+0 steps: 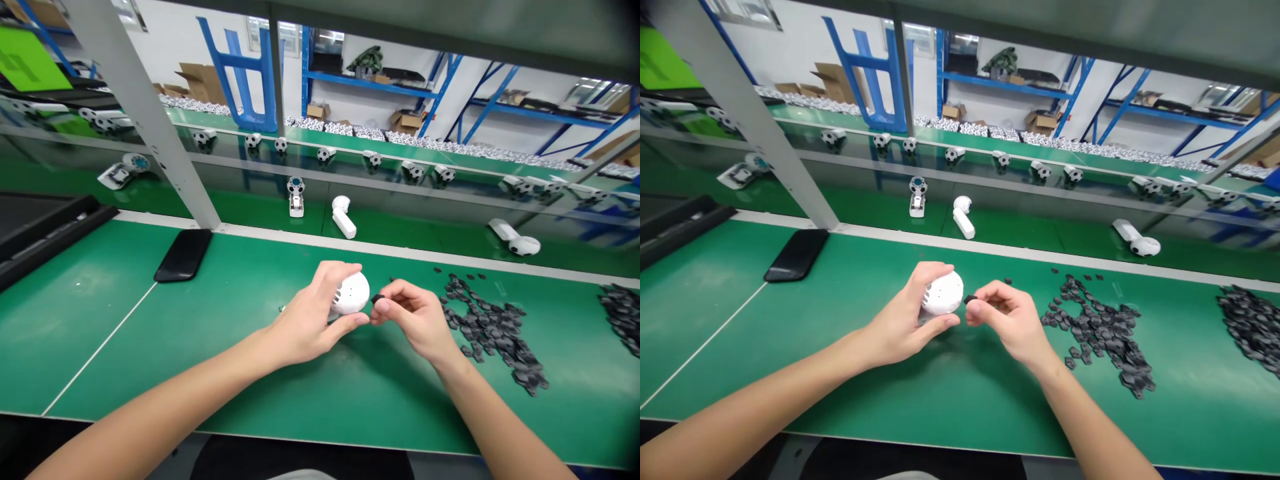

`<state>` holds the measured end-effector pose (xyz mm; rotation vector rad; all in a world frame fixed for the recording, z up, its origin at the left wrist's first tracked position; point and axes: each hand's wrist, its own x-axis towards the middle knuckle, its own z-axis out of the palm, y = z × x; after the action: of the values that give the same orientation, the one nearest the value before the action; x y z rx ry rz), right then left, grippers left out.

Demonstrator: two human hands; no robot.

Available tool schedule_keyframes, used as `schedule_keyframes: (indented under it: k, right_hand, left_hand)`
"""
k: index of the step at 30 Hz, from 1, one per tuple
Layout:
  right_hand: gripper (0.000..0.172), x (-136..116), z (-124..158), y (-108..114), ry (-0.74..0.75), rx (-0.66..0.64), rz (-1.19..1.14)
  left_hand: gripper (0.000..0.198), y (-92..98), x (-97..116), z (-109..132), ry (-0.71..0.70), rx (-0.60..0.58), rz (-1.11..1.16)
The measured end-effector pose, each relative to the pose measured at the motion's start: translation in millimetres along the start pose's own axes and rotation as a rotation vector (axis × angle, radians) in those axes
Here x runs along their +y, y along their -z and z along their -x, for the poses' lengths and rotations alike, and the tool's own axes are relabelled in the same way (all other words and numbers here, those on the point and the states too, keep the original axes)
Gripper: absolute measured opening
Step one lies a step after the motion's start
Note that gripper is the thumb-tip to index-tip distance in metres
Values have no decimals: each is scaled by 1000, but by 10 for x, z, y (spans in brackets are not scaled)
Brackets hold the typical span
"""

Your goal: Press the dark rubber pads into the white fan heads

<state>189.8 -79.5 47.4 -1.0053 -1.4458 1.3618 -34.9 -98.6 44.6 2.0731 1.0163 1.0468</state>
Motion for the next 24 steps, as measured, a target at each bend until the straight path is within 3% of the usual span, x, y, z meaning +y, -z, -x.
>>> schedule_keyframes:
  k: [6,11,16,24]
  right_hand:
    - [24,-19,29,-42,-43,-52,113]
    - [28,8,28,-82,-113,-105,128]
    - [29,50,24,-105,-42,-30,229]
    - [33,182,-26,-117,-65,-13,206]
  left_hand:
    - [68,-10,-8,6,96,-86,-43]
    - [73,-54,-13,4,142,-57,-56]
    - [83,-79,-27,-20,160,-51,-103]
    - [72,-103,-58,-56,210,-58,-240]
